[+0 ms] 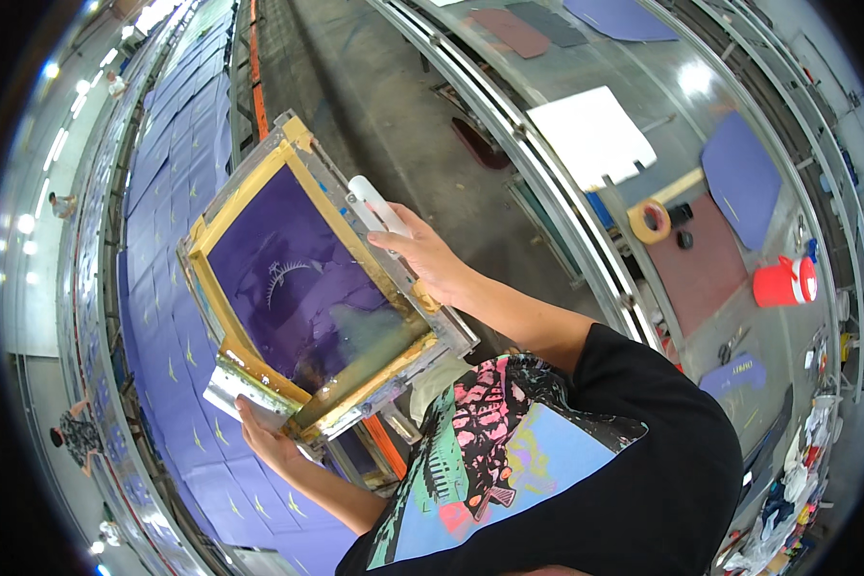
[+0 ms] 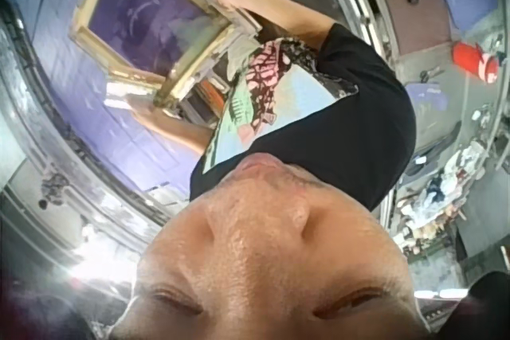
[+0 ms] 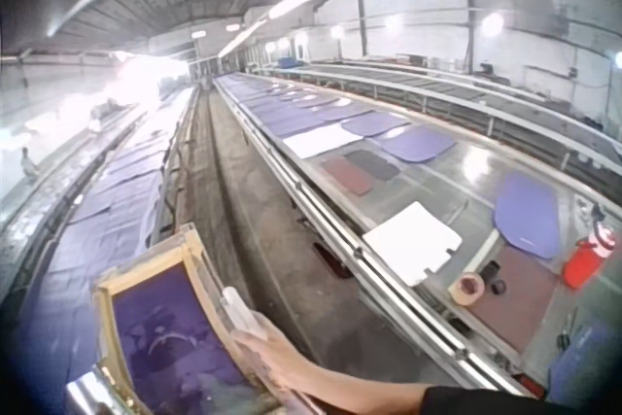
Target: The person performs screen printing on purple fabric pieces laid out on a table. They use a squeegee to pull purple ink across a screen frame, then lift the frame and move to a side table to add more ink from a bottle before returning to continue printing.
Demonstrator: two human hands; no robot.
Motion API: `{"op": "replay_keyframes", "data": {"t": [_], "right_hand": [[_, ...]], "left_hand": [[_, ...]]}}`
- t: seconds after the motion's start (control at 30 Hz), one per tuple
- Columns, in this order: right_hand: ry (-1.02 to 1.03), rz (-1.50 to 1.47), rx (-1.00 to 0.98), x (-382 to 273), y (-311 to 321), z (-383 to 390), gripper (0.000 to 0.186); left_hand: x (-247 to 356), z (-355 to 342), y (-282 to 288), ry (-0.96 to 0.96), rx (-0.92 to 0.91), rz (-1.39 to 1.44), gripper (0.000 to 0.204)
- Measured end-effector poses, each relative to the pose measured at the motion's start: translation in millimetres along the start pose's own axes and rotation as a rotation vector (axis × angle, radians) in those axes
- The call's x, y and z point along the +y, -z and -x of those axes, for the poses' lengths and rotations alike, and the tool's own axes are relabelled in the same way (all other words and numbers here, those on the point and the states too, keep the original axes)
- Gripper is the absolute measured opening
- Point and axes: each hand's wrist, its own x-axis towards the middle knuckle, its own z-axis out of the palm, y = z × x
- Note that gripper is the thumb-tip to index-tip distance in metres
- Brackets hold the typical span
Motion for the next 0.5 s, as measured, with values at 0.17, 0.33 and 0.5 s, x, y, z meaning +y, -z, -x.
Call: {"op": "replay_keyframes", "data": {"t": [0.17, 0.33, 0.5], "right_hand": [[0.013, 0.035, 0.070, -6, -6, -149, 0.059], [0.048, 0.006, 0.208, -60, -5, -266, 0.061], [0.235, -0.069, 0.403, -98, 35, -341, 0.063]], "left_hand": [[9, -116, -89, 0.065, -0.012, 0.010, 0.072], [39, -263, -218, 0.050, -0.212, -0.020, 0.074], [58, -363, -390, 0.043, -0.406, -0.081, 0.069]]}}
